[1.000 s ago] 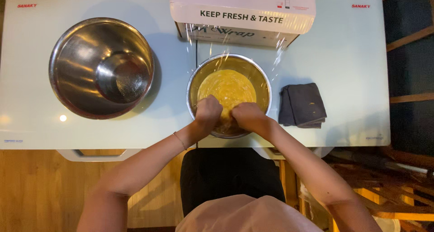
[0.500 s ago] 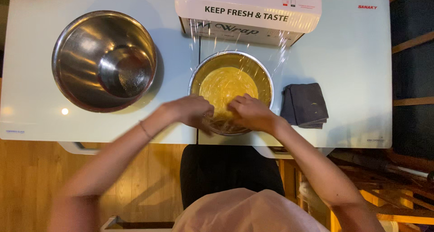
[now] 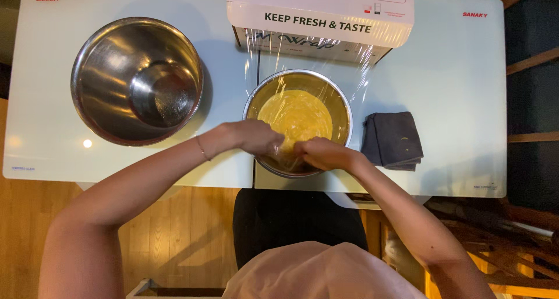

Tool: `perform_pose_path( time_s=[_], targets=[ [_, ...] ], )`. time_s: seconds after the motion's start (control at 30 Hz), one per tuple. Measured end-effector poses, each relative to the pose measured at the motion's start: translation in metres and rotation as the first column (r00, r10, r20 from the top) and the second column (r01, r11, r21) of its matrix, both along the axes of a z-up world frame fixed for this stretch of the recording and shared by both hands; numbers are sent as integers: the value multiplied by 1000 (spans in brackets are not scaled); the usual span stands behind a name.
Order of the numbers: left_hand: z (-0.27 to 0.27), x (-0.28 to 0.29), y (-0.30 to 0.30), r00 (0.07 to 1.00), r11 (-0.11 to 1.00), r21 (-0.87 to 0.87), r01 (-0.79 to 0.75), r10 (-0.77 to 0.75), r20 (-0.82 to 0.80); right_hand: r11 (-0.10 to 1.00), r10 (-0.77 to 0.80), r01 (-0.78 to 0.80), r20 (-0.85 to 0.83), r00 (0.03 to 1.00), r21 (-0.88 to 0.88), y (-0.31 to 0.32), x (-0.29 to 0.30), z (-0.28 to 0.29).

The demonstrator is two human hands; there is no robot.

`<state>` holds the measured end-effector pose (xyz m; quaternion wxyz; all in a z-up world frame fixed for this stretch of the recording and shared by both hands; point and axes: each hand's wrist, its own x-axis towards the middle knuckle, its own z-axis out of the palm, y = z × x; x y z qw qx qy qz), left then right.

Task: The person pours a yellow liquid from a small pot into a mixing bowl, scrapes the remaining liquid using a spatula, and then whisks the mixture by hand. Afterward, the person wipes the workspace with a paper towel and covers the mixing bowl with plastic wrap.

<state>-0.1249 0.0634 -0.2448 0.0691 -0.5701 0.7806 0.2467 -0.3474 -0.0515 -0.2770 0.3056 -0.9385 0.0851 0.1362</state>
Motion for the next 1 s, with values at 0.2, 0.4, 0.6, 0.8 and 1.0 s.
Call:
perform_pose_path(
  time_s=[0.2, 0.4, 0.6, 0.8, 1.0],
  targets=[
    [-5, -35, 15, 937, 980, -88, 177, -140, 320, 977, -17, -12, -138, 990, -211, 32, 12, -8],
    [20, -41, 29, 986, 984, -147, -103, 120, 112, 960, -279, 263, 220, 935, 100, -33, -10, 10],
    [31, 33, -27, 659, 221, -635, -741, 423, -622, -194, -976, 289, -156, -149, 937, -185, -47, 39],
    [-12, 110, -118, 143, 364, -48, -930, 240, -960, 352, -917, 106, 365, -159, 930, -217, -12, 76],
    [-25, 113, -146, -71, 246, 101, -964, 125, -990, 757, -653, 223, 702, 284, 614, -180, 120, 117]
  ],
)
